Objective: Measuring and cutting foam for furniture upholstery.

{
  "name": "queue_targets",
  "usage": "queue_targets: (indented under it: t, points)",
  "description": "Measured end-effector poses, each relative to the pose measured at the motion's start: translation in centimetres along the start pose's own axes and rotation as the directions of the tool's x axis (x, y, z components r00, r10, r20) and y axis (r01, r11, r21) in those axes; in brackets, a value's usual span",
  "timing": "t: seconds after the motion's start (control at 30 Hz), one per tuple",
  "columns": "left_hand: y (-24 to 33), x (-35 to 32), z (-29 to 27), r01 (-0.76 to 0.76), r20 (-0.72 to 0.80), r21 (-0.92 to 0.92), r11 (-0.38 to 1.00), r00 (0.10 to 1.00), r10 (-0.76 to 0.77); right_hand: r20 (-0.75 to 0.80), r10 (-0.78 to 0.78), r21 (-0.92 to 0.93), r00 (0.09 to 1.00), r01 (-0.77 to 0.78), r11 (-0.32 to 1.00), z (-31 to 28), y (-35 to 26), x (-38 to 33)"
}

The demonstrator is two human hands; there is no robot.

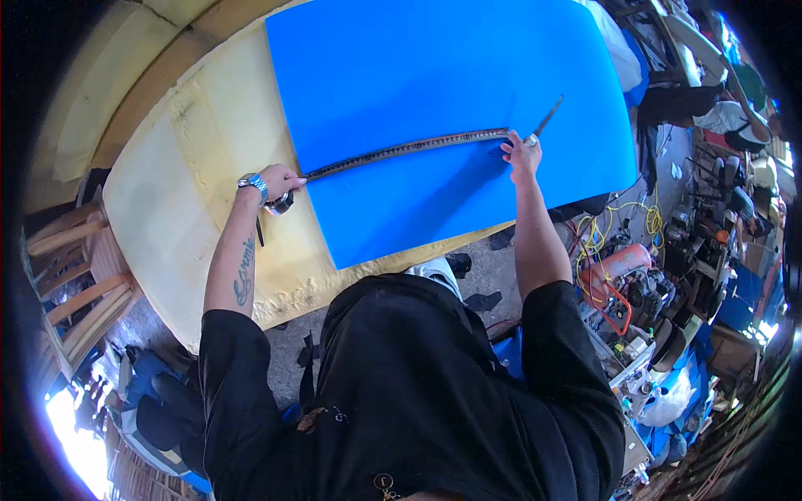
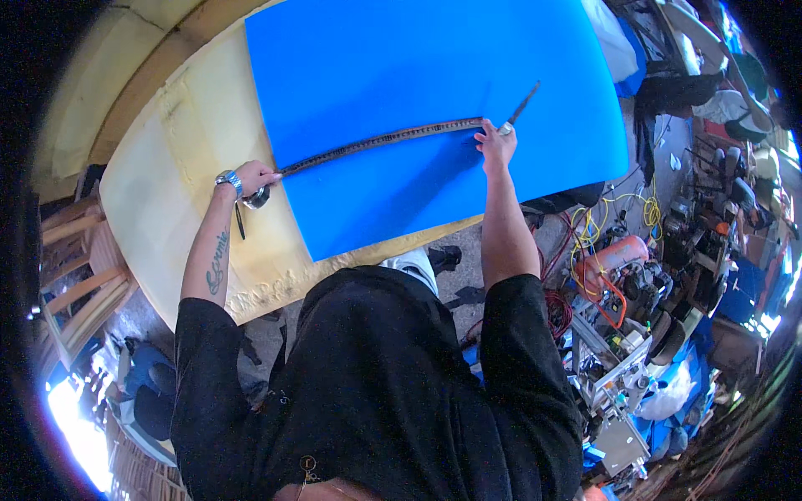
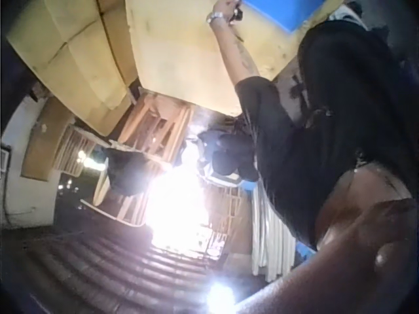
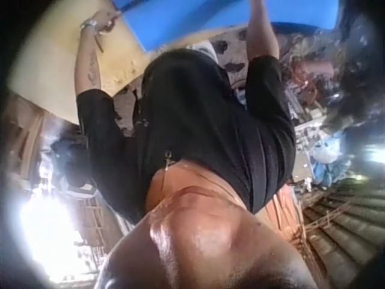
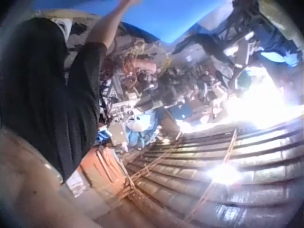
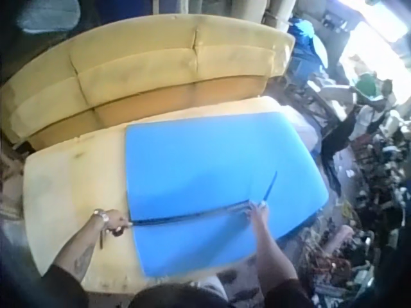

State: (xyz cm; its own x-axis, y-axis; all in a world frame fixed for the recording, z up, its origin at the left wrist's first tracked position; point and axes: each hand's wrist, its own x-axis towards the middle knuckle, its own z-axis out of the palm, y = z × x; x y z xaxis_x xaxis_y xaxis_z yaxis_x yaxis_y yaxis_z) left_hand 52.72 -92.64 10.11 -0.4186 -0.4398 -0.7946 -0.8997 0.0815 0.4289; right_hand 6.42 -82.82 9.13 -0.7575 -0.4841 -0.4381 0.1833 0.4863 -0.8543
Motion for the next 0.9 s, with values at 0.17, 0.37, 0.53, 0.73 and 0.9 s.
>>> queue_targets:
  t: [0.17, 0.37, 0.53, 0.73, 0.9]
  points:
    - [0.3, -0.2, 0.2, -0.033, -0.052, 0.042, 0.999, 0.998, 0.035, 0.097, -0.124, -0.076, 0.988, 0.131, 0.988, 0.2, 0.7, 0.8]
    - [0.9, -0.9, 0.1, 0.044, -0.056, 0.009, 0.999, 0.998, -0.044, 0.112, -0.119, -0.158, 0.986, 0.136, 0.978, 0.4, 1.2, 1.7]
    - [0.3, -1.9, 0.4, 0.157, -0.008, -0.058, 0.986, 0.988, -0.157, 0.049, -0.145, -0.231, 0.988, 0.152, 0.961, 0.6, 1.4, 2.1]
    - [-0.2, -2.1, 1.4, 0.076, -0.178, -0.060, 0.995, 0.980, -0.085, 0.053, -0.177, -0.198, 0.983, 0.184, 0.963, 0.5, 1.7, 1.6]
    - [0.6, -2.5, 0.8, 0.165, -0.105, -0.017, 0.986, 0.980, -0.166, 0.118, -0.206, -0.104, 0.971, 0.219, 0.970, 0.4, 2.0, 1.6]
